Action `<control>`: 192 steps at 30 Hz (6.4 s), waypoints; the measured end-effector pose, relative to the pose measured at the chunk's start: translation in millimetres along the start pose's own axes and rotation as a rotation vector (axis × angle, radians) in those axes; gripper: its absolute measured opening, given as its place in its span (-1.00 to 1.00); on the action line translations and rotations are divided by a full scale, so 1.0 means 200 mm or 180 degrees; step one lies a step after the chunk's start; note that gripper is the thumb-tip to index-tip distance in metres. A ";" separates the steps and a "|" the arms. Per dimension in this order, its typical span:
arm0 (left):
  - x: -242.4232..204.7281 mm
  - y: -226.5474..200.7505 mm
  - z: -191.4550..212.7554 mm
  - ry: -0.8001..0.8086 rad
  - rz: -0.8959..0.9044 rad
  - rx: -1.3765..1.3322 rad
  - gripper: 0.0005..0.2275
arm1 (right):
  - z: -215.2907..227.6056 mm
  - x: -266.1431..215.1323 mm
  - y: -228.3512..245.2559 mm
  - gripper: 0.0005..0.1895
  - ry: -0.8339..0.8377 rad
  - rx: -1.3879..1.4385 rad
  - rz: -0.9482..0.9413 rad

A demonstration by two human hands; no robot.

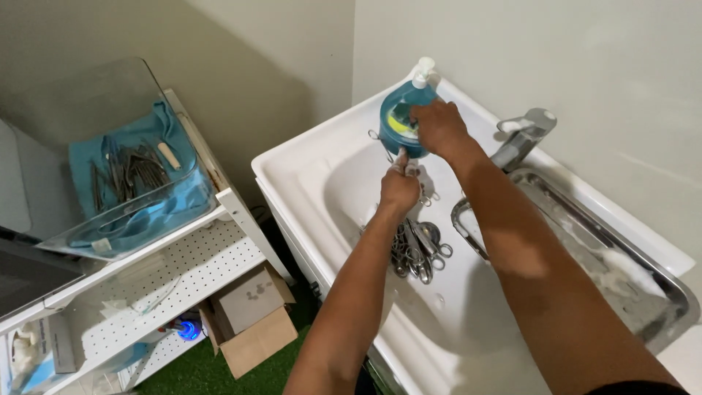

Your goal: Washing and scrubbing various medical or dental instruments in a sink using soap and a sponge.

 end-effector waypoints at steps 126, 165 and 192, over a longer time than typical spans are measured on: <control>0.08 0.06 0.05 -0.0156 -0.0783 0.1574 -0.51 | 0.32 0.21 -0.17 -0.48 -0.0339 0.0945 0.0252; -0.02 -0.03 0.05 -0.0021 -0.0622 0.1579 -0.45 | 0.36 0.28 -0.18 -0.50 -0.0022 0.0899 0.0342; 0.00 -0.02 0.04 -0.0033 -0.0655 0.1577 -0.46 | 0.47 0.26 -0.14 -0.55 0.0225 0.0759 -0.0088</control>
Point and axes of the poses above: each hand's wrist, its own x-axis towards the middle knuckle, its own z-axis out of the back of the hand, y = z × x, the point moved 2 cm from there along x, towards the middle knuckle, and after that the axes turned 4 degrees about z, right-handed, at the moved point
